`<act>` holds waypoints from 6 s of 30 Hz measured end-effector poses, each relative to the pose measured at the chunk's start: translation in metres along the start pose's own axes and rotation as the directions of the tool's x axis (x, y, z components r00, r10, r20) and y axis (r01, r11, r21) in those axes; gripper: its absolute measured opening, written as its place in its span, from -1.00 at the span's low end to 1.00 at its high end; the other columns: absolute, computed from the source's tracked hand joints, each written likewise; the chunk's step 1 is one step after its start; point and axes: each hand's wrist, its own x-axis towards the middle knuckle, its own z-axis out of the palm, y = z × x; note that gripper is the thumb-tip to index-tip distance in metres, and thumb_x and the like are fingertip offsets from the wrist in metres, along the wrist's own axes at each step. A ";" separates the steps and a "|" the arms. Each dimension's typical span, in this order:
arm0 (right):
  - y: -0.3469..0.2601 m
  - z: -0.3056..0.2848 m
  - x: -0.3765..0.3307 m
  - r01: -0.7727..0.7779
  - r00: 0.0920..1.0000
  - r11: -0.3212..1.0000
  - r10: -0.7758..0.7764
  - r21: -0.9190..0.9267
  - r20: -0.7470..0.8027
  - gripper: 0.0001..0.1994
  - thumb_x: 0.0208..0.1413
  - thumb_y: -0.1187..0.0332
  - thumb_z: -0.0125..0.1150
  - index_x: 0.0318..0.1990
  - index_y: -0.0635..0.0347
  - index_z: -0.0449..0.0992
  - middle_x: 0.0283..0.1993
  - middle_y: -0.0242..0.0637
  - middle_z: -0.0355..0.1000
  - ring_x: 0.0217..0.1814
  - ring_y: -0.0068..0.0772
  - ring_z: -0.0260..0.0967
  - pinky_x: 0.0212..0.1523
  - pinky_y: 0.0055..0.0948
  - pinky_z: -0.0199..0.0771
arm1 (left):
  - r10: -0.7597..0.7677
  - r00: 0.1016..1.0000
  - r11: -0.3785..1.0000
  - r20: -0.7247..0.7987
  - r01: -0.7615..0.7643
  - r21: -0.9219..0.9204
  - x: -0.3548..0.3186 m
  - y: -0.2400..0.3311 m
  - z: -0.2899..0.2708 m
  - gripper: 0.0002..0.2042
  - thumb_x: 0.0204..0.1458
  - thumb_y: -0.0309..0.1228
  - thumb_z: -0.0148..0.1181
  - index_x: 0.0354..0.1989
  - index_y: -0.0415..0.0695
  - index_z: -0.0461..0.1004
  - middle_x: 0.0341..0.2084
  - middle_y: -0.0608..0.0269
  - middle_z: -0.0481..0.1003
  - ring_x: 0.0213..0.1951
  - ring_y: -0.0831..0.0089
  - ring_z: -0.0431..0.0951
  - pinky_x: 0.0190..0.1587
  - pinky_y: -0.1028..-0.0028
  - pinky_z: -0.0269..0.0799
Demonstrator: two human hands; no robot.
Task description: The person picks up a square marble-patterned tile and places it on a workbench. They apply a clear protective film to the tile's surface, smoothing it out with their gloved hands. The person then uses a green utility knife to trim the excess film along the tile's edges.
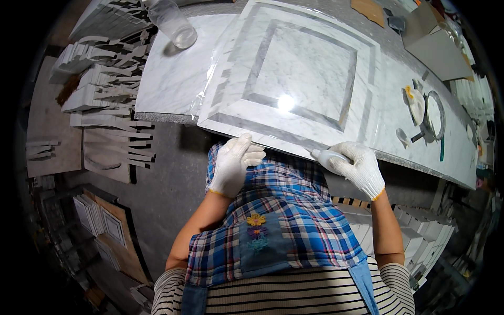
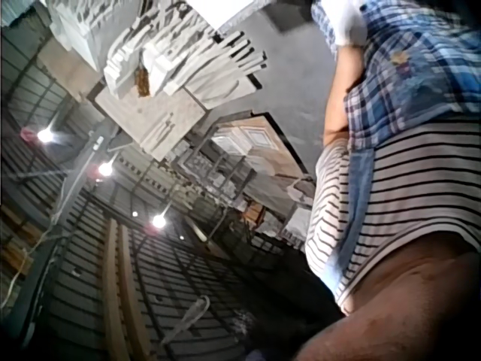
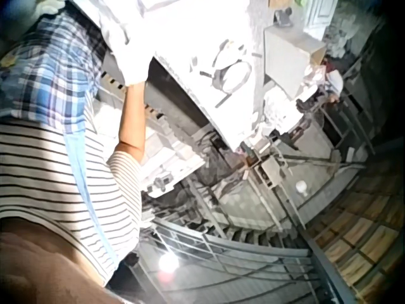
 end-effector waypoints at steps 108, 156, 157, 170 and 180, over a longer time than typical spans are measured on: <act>0.140 0.019 0.039 -0.182 0.439 0.956 0.290 0.232 -0.850 -0.48 0.40 0.07 -0.05 0.19 0.45 0.28 0.07 0.08 0.47 0.04 -0.04 0.46 0.07 -0.24 0.44 | -0.193 0.800 0.892 0.568 -0.098 0.441 -0.046 -0.013 0.036 -0.77 0.17 -0.29 0.10 -0.40 -0.22 0.51 -0.51 0.30 0.52 -0.51 0.58 0.45 -0.45 0.53 0.41; 0.122 -0.014 0.045 0.025 0.623 0.935 0.262 0.354 -0.737 -0.49 0.21 0.10 0.23 0.16 0.33 0.46 -0.02 -0.04 0.55 -0.06 -0.31 0.48 -0.01 -0.37 0.46 | 0.234 0.967 0.862 -0.098 -0.160 0.481 0.005 0.047 -0.041 -0.68 0.25 -0.23 0.10 -0.46 -0.23 0.37 -0.71 0.11 0.46 -0.73 0.46 0.42 -0.69 0.49 0.32; 0.126 -0.014 0.046 0.015 0.607 0.943 0.255 0.331 -0.752 -0.46 0.18 0.03 0.24 0.15 0.31 0.48 -0.04 0.00 0.56 -0.08 -0.24 0.51 -0.02 -0.33 0.48 | 0.252 0.964 0.844 -0.080 -0.178 0.506 0.005 0.048 -0.040 -0.67 0.25 -0.23 0.10 -0.46 -0.23 0.38 -0.73 0.12 0.46 -0.73 0.46 0.41 -0.69 0.48 0.32; 0.115 -0.044 0.056 -0.150 0.630 0.916 0.378 0.372 -0.678 -0.41 0.11 -0.04 0.23 0.12 0.27 0.53 -0.07 0.08 0.57 -0.03 -0.08 0.54 0.00 -0.29 0.46 | 0.683 0.719 0.506 -0.125 -0.344 0.791 0.008 0.073 -0.025 -0.66 0.23 -0.26 0.14 -0.50 -0.27 0.45 -0.76 0.31 0.36 -0.67 0.59 0.34 -0.56 0.48 0.23; 0.140 -0.060 0.088 -0.160 0.641 0.939 0.333 0.304 -0.692 -0.37 0.09 -0.13 0.18 0.11 0.22 0.54 -0.04 0.11 0.56 0.04 0.02 0.53 0.04 -0.22 0.45 | 0.655 0.750 0.540 -0.091 -0.380 0.751 -0.009 0.053 -0.008 -0.75 0.21 -0.33 0.16 -0.42 -0.27 0.50 -0.74 0.35 0.39 -0.66 0.64 0.32 -0.58 0.51 0.19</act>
